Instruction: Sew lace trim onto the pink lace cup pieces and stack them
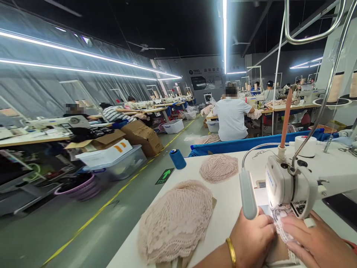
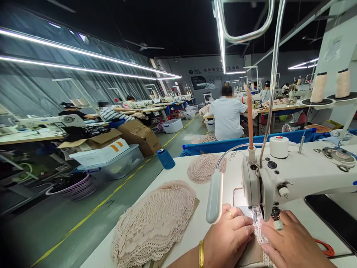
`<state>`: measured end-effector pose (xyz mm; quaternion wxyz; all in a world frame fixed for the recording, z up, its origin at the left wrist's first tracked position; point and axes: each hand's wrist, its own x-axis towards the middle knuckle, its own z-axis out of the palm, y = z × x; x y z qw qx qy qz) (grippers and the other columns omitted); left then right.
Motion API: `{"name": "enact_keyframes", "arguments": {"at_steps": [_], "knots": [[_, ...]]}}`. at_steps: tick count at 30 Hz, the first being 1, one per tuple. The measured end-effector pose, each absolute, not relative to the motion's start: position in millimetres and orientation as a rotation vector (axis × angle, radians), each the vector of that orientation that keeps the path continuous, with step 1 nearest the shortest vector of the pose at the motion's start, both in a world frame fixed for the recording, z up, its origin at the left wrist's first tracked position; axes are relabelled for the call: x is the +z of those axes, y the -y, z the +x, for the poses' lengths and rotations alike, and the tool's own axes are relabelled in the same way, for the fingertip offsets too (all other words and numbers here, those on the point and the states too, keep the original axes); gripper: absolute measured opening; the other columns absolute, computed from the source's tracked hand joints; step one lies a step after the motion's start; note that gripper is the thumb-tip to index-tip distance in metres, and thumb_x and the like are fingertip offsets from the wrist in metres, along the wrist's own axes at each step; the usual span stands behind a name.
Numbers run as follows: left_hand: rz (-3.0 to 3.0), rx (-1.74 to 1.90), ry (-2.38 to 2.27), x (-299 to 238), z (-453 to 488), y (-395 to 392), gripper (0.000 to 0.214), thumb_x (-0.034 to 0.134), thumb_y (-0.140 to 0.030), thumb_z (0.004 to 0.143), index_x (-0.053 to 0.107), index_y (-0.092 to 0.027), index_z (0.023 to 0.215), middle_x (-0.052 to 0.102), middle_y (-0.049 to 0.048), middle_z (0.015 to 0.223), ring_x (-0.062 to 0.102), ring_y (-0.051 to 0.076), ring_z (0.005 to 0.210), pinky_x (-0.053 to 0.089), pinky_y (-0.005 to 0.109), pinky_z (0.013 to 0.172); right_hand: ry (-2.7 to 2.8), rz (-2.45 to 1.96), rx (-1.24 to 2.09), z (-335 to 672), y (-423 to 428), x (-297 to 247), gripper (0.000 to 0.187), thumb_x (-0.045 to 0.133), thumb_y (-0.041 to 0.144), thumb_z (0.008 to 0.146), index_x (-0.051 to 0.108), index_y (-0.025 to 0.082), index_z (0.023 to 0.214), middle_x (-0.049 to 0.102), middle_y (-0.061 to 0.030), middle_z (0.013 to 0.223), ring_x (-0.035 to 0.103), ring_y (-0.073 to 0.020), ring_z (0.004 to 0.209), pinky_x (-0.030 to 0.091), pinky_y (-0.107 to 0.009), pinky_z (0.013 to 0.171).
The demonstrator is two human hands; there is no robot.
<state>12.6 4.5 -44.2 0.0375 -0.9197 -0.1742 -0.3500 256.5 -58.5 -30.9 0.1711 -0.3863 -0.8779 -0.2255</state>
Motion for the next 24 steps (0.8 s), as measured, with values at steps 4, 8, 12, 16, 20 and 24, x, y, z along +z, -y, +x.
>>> {"name": "enact_keyframes", "arguments": {"at_steps": [4, 8, 12, 16, 20, 24], "knots": [[-2.832, -1.019, 0.622, -39.4, 14.0, -6.6, 0.022, 0.054, -0.017, 0.107, 0.072, -0.021, 0.096, 0.08, 0.001, 0.093, 0.066, 0.021, 0.085, 0.049, 0.041, 0.091, 2.439, -1.133, -0.619, 256.8, 57.1, -36.1, 0.029, 0.069, 0.028, 0.093, 0.077, 0.024, 0.121, 0.086, -0.0025, 0.102, 0.075, -0.0244, 0.074, 0.061, -0.034, 0.064], [-2.846, -1.042, 0.682, -39.8, 11.4, -6.1, 0.017, 0.058, -0.016, 0.106, 0.073, -0.021, 0.101, 0.081, 0.0, 0.102, 0.07, 0.021, 0.091, 0.05, 0.044, 0.102, 2.413, -1.107, -0.641, 256.4, 55.5, -37.4, 0.038, 0.067, 0.026, 0.094, 0.075, 0.02, 0.132, 0.087, -0.0041, 0.111, 0.08, -0.024, 0.084, 0.065, -0.034, 0.071], [-3.001, -0.981, 0.897, -41.0, 7.0, -7.0, 0.012, 0.07, -0.018, 0.095, 0.074, -0.023, 0.105, 0.08, 0.0017, 0.102, 0.072, 0.024, 0.099, 0.054, 0.042, 0.099, 2.416, -1.1, -0.591, 262.2, 54.0, -42.1, 0.042, 0.068, 0.027, 0.095, 0.073, 0.021, 0.136, 0.085, -0.0045, 0.12, 0.081, -0.0245, 0.094, 0.065, -0.034, 0.076], [-3.024, -0.974, 1.24, -45.9, 17.1, -28.5, 0.026, 0.063, -0.013, 0.088, 0.076, -0.022, 0.11, 0.077, 0.0023, 0.096, 0.07, 0.022, 0.089, 0.059, 0.033, 0.083, 2.433, -1.08, -0.561, 268.4, 53.0, -42.7, 0.039, 0.067, 0.031, 0.1, 0.074, 0.023, 0.138, 0.084, -0.0034, 0.127, 0.081, -0.024, 0.099, 0.066, -0.034, 0.08], [-3.033, -0.87, 1.147, -51.3, 31.0, -57.1, 0.025, 0.07, -0.017, 0.078, 0.08, -0.027, 0.099, 0.076, 0.0047, 0.111, 0.069, 0.028, 0.102, 0.058, 0.042, 0.092, 2.396, -1.043, -0.541, 270.8, 52.5, -40.8, 0.034, 0.064, 0.033, 0.103, 0.075, 0.025, 0.134, 0.085, -0.0028, 0.123, 0.081, -0.0239, 0.094, 0.066, -0.033, 0.075], [-2.902, -0.861, 1.019, -48.2, 21.8, -49.1, 0.02, 0.076, -0.023, 0.075, 0.075, -0.021, 0.095, 0.067, 0.0153, 0.131, 0.062, 0.038, 0.111, 0.054, 0.058, 0.096, 2.368, -0.981, -0.532, 272.0, 52.4, -46.3, 0.035, 0.062, 0.036, 0.106, 0.071, 0.022, 0.137, 0.087, -0.0014, 0.109, 0.08, -0.0242, 0.087, 0.065, -0.036, 0.076]]}}
